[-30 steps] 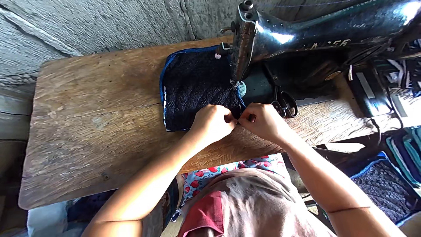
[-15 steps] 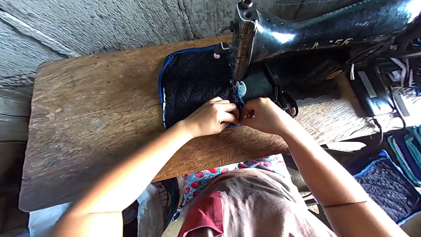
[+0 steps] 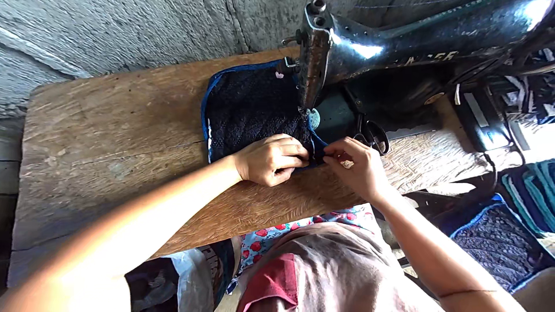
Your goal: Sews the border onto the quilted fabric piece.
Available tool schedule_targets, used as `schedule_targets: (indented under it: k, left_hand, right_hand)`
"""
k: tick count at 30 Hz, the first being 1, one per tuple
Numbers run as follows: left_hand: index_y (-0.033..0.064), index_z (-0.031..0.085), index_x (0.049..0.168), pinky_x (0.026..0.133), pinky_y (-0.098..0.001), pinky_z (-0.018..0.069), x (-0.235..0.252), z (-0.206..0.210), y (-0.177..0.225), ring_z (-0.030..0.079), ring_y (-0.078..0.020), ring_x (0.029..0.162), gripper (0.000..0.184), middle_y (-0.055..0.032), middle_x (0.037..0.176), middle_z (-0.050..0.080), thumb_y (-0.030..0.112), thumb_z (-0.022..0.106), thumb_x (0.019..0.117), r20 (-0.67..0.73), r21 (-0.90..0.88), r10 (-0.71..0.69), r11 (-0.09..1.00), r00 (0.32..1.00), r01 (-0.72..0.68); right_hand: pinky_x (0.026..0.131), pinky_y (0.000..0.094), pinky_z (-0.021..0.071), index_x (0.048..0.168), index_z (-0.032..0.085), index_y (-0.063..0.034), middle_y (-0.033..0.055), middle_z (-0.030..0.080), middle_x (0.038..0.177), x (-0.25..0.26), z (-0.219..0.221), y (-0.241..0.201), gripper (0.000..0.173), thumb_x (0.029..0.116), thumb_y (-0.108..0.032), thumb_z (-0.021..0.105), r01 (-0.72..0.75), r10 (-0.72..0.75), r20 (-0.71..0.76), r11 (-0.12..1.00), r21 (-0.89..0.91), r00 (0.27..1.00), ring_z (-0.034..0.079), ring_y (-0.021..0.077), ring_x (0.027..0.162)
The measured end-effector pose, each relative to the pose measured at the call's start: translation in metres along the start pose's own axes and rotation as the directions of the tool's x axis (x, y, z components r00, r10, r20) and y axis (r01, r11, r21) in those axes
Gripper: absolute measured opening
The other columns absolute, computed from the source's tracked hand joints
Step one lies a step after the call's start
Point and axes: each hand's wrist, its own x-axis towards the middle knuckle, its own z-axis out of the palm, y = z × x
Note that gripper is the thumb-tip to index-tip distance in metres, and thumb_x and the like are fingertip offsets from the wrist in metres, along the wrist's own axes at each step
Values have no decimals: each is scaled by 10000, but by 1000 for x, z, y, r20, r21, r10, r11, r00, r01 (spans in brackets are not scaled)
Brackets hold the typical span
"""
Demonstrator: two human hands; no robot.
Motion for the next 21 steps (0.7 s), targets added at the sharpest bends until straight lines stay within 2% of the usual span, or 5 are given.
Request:
schedule_targets:
  k: [3, 5, 9, 13, 21]
  left_hand:
    - [43, 791, 959, 1016, -388, 499, 0, 0, 2, 677, -255, 1096, 284, -115, 1088, 749, 132, 525, 908, -1, 3, -10, 1000, 1000, 10]
    - [46, 795, 977, 1014, -383, 500, 0, 0, 2, 677, -251, 1097, 293, -112, 1098, 751, 134, 524, 910, -1, -2, -18, 1000, 1000, 18]
    - [48, 800, 990, 998, -375, 502, 0, 1, 1, 678, -247, 1085, 302, -107, 1092, 753, 134, 524, 902, -12, 0, -20, 1000, 1000, 20]
    - [51, 803, 992, 998, -374, 505, -1, 2, 0, 677, -243, 1097, 299, -104, 1099, 754, 138, 534, 894, -18, -6, -16, 1000, 1000, 16]
    - [52, 804, 994, 1006, -380, 507, -2, 2, -1, 675, -249, 1119, 297, -110, 1111, 751, 138, 538, 892, -22, -22, -10, 1000, 1000, 9]
  right_hand:
    - [732, 268, 631, 1224, 659, 28, 160, 632, 1190, -4, 4, -7, 316, 922, -54, 706, -120, 127, -44, 983, 140, 991, 706, 131, 860]
    - [658, 262, 642, 1262, 629, 5, 100, 681, 1119, -5, 1, -13, 264, 1022, -97, 587, -293, 299, 10, 926, 240, 954, 723, 96, 751]
    - [514, 202, 587, 1032, 681, 10, 17, 699, 670, 5, -7, -23, 233, 1087, -140, 512, -583, 547, 200, 762, 282, 813, 663, 52, 508]
    - [471, 197, 555, 911, 710, -7, 11, 674, 603, 15, -5, -32, 277, 1052, -220, 602, -669, 612, 278, 715, 205, 740, 633, 49, 465]
    - [459, 193, 521, 866, 699, -23, 12, 637, 577, 22, 3, -44, 244, 978, -238, 721, -721, 680, 269, 688, 88, 682, 590, 42, 443]
